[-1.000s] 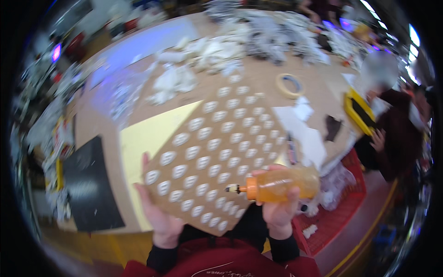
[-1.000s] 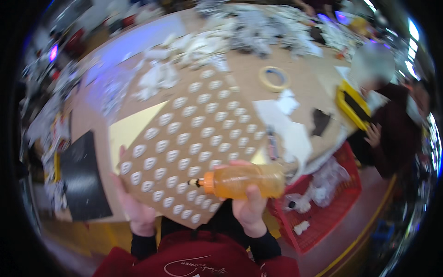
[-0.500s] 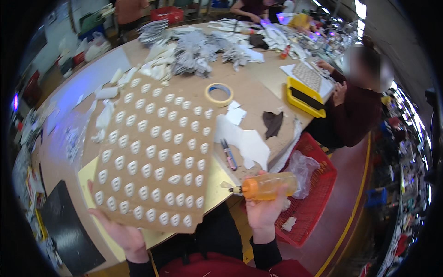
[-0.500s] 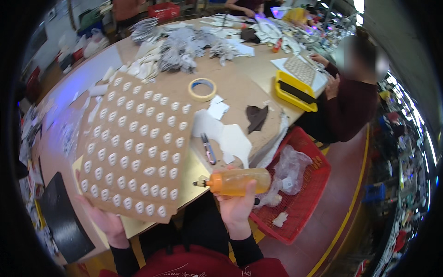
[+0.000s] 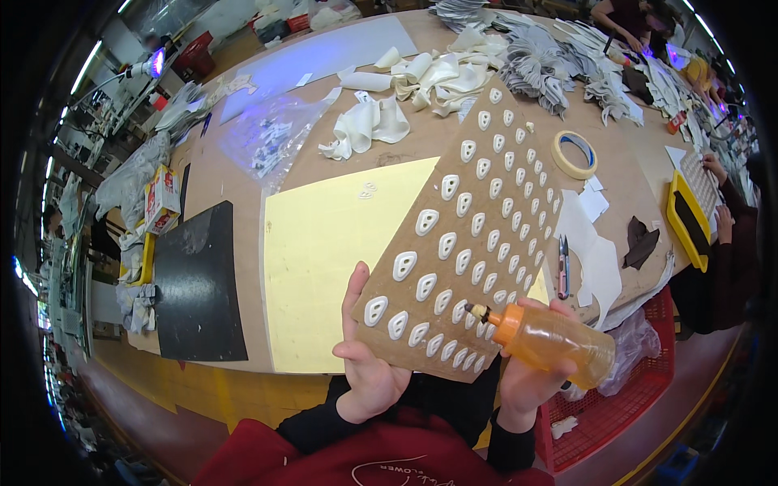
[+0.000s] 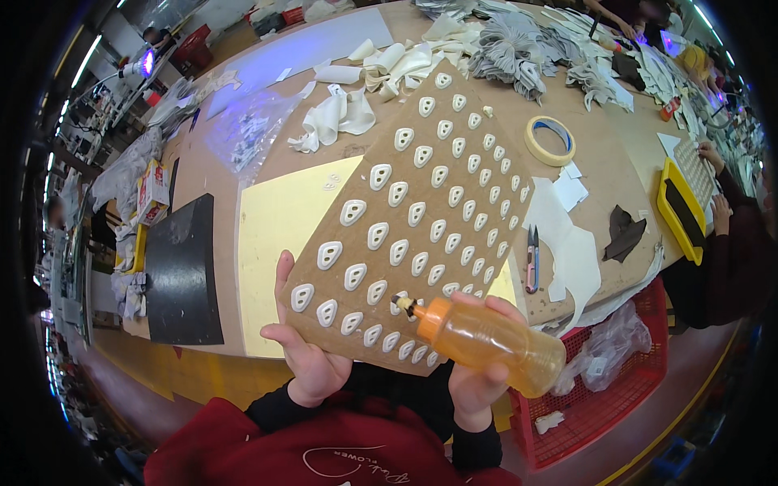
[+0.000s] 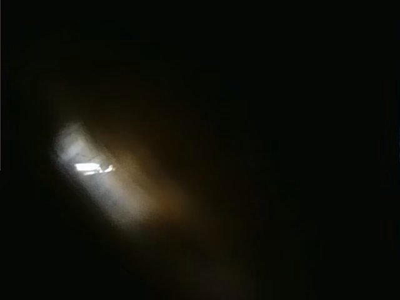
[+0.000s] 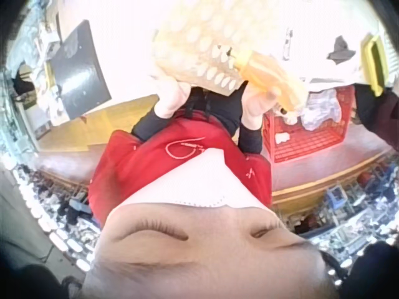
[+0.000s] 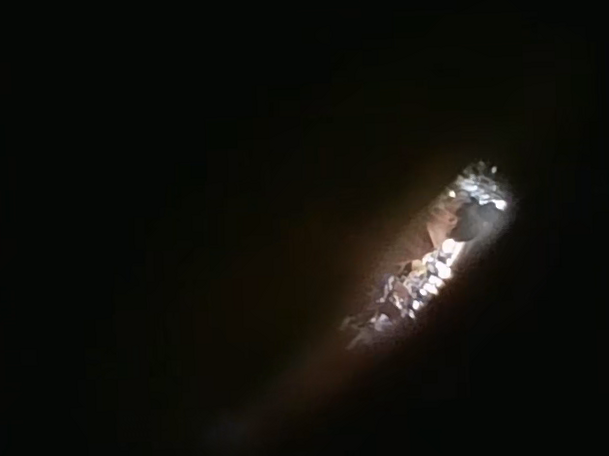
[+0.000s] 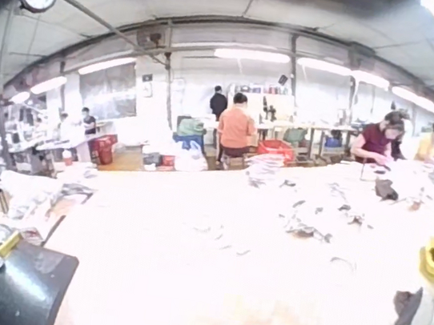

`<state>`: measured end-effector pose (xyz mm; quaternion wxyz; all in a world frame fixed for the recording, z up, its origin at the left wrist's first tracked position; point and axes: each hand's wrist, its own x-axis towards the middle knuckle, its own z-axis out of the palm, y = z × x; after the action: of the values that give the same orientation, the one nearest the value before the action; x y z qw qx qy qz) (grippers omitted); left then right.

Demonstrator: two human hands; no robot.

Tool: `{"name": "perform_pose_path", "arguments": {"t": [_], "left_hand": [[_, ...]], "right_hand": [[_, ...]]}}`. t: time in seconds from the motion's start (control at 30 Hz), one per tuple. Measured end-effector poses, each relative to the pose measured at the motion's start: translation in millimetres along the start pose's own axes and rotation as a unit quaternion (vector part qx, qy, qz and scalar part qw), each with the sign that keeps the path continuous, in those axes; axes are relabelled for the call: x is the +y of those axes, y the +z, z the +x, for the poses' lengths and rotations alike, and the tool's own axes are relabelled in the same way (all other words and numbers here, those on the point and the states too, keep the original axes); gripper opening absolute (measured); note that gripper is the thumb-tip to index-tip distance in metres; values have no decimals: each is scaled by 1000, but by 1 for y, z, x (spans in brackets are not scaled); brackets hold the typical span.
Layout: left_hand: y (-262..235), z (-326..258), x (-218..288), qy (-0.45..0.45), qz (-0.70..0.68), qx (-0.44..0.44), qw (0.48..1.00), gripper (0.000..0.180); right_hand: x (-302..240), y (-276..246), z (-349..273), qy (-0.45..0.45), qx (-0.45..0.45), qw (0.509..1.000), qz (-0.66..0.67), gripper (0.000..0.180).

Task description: The person holds a cardboard sheet with many small white plastic parts and uses a squeeze bottle to apply glue into the holes of each part. After filling the holes, the person places the sheet on the table and transfers some parts into a yellow tray.

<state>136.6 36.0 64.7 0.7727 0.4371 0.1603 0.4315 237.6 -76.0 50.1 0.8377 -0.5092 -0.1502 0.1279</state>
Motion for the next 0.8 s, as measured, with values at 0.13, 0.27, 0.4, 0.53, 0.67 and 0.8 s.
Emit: {"name": "perform_pose_path", "arguments": {"t": [0.13, 0.27, 0.4, 0.53, 0.67, 0.8], "left_hand": [[1, -2, -1, -4, 17, -18, 1000, 85], [2, -2, -2, -5, 10, -13, 1000, 86], [2, -1, -1, -6, 8, -16, 1000, 86], [1, -2, -1, 0, 10, -19, 1000, 84], [2, -2, -2, 8, 2, -27, 1000, 82], [2, -3, -1, 0, -5, -30, 1000, 78]], "right_hand": [[2, 14, 10, -1, 12, 999, -38, 81], [2, 21, 14, 9, -8, 999, -32, 81], [4, 24, 15, 6, -17, 999, -33, 79], [4, 22, 13, 14, -34, 999, -33, 78], [2, 19, 9, 32, -49, 998, 37, 78], [-1, 19, 4, 21, -59, 998, 8, 79]]}}
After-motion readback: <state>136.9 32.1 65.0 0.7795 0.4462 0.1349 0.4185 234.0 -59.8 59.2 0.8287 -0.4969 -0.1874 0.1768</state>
